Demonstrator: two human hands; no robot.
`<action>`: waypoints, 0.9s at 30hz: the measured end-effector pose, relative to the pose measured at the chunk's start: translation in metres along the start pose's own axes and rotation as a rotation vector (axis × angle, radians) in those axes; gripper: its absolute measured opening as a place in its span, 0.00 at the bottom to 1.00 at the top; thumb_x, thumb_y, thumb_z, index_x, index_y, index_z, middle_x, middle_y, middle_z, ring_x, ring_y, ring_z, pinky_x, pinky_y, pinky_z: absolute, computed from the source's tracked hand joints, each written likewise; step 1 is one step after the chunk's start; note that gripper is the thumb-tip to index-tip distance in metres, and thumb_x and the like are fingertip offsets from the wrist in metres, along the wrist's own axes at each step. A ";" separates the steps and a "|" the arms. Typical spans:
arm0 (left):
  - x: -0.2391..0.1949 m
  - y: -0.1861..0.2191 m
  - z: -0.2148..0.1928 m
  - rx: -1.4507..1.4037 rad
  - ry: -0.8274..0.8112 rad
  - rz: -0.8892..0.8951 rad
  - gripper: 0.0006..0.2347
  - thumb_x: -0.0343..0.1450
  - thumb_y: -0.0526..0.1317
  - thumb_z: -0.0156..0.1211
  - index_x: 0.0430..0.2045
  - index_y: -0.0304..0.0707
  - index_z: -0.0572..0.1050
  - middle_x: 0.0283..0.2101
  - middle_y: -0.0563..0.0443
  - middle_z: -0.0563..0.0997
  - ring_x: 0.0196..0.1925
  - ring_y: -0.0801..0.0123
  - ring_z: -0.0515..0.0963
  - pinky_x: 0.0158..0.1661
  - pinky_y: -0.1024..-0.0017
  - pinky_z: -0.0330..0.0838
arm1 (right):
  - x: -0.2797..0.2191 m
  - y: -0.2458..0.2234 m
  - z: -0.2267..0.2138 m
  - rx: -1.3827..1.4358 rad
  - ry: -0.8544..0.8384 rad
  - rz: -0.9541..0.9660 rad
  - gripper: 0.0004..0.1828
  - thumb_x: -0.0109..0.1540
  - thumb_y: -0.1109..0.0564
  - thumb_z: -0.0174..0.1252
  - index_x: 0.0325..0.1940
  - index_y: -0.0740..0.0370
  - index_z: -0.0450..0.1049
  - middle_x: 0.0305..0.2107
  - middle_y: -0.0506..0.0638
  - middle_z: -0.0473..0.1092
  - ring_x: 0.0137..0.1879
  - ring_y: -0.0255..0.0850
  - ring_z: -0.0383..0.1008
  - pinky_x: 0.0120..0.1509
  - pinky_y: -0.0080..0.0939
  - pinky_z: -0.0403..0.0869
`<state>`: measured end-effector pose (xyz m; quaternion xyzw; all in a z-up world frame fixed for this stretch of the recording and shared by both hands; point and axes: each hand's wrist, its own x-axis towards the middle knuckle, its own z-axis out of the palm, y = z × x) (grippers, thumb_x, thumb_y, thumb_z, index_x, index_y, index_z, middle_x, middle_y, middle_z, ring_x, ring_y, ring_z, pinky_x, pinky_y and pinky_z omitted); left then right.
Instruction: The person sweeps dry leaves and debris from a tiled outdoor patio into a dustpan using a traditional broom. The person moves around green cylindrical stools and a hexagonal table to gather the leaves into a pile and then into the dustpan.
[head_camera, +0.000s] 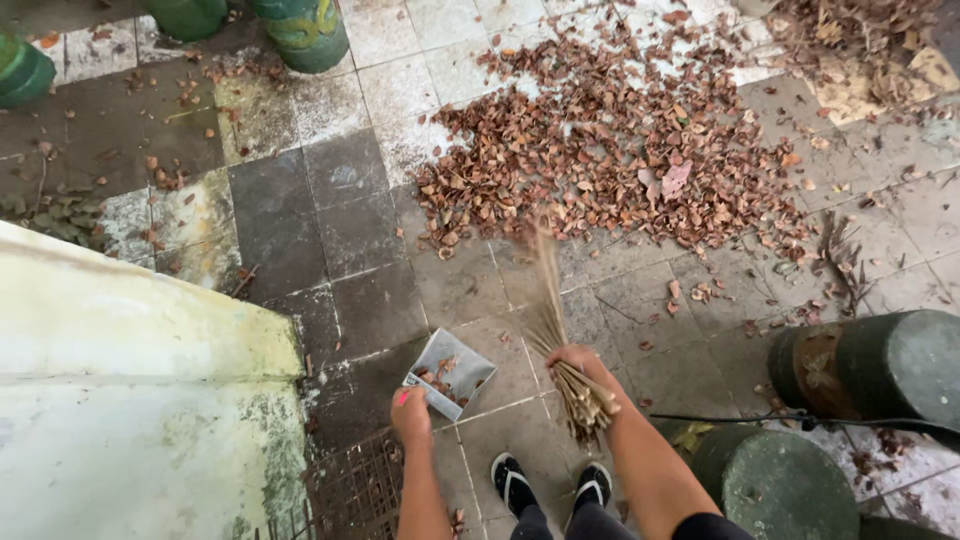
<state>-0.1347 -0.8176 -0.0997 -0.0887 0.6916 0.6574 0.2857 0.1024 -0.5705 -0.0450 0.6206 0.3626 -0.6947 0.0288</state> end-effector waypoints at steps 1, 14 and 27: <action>0.000 0.002 0.005 -0.022 -0.025 -0.027 0.06 0.65 0.37 0.63 0.28 0.32 0.75 0.26 0.54 0.74 0.28 0.73 0.70 0.32 0.72 0.64 | 0.007 -0.005 -0.005 -0.069 0.057 -0.038 0.07 0.54 0.61 0.66 0.29 0.70 0.78 0.22 0.57 0.74 0.23 0.45 0.74 0.28 0.47 0.74; 0.014 0.035 0.083 -0.033 -0.014 0.029 0.07 0.66 0.37 0.59 0.33 0.33 0.76 0.31 0.56 0.77 0.33 0.75 0.73 0.37 0.73 0.69 | 0.010 -0.021 0.052 0.233 -0.345 -0.102 0.09 0.58 0.58 0.59 0.33 0.69 0.77 0.22 0.58 0.74 0.24 0.45 0.75 0.29 0.45 0.76; 0.057 0.074 0.172 0.188 0.173 0.155 0.12 0.64 0.40 0.61 0.35 0.31 0.77 0.34 0.47 0.81 0.35 0.63 0.78 0.41 0.67 0.71 | 0.061 -0.155 -0.087 0.096 0.183 -0.346 0.05 0.52 0.66 0.62 0.31 0.65 0.75 0.23 0.56 0.70 0.27 0.49 0.72 0.31 0.52 0.74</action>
